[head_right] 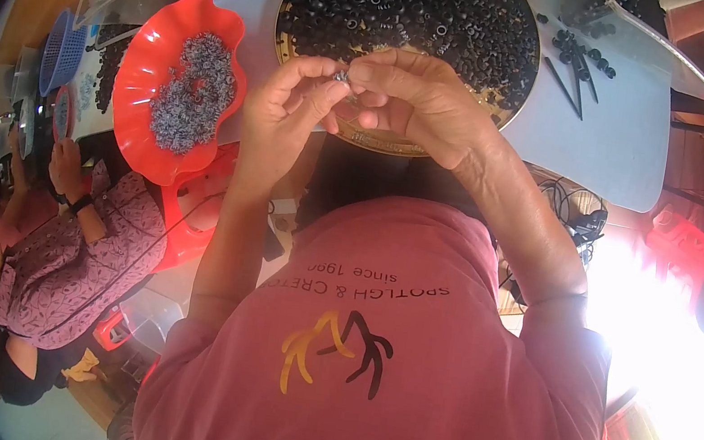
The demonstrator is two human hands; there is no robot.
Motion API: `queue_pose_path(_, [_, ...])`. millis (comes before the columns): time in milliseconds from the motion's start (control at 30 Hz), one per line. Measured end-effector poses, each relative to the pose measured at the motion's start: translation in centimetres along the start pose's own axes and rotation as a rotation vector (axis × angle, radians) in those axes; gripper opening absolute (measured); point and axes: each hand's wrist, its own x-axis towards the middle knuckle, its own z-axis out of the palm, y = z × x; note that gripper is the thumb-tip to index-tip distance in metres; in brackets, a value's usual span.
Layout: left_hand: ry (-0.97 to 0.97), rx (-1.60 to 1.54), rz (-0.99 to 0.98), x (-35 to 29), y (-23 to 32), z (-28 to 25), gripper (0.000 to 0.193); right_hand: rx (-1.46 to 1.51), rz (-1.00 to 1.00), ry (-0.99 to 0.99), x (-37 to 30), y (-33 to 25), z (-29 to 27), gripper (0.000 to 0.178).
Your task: The person assembles small plastic beads by hand, inserting metal inserts into them.
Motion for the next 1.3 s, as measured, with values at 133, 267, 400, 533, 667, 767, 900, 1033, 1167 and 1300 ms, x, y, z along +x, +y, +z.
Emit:
queue_pose_path(133, [0.018,0.253,0.133,0.1,0.1,-0.2,0.008,-0.187,-0.057,0.055,-0.3,-0.1,0.4,0.022])
queue_pose_path(267, [0.036,0.534,0.302,0.2,-0.1,-0.3,0.003,-0.651,-0.357,0.119,-0.6,0.4,1.1,0.018])
queue_pose_path(400, [0.006,0.492,0.257,0.2,0.6,-0.2,0.008,-0.97,-0.654,0.107,0.1,0.6,0.5,0.012])
queue_pose_path(533, [-0.103,0.081,-0.16,0.1,1.2,-0.3,0.022,-1.053,-0.684,0.067,0.0,0.3,0.6,0.013])
queue_pose_path(667, [-0.103,0.011,-0.214,0.1,1.0,-0.5,0.027,-0.532,-0.301,0.065,-0.1,0.0,0.9,0.016])
queue_pose_path(767, [0.018,0.039,-0.048,0.1,0.7,0.2,0.018,-0.393,-0.21,0.077,0.1,-0.1,0.7,0.016])
queue_pose_path(900, [0.046,0.108,0.203,0.1,0.1,0.5,0.015,-0.191,-0.127,0.118,0.1,-0.1,1.1,0.023])
queue_pose_path(1033, [-0.025,0.281,0.288,0.4,0.3,-0.3,0.023,-0.133,-0.085,0.089,-0.2,-0.1,0.8,0.022])
queue_pose_path(1167, [0.028,0.111,0.183,0.2,0.2,-0.2,0.014,-0.32,-0.18,0.055,-0.2,0.1,0.6,0.019])
queue_pose_path(1300, [0.024,0.029,0.085,-0.1,0.5,-0.3,0.013,-0.62,-0.378,0.079,-0.5,0.1,1.5,0.01])
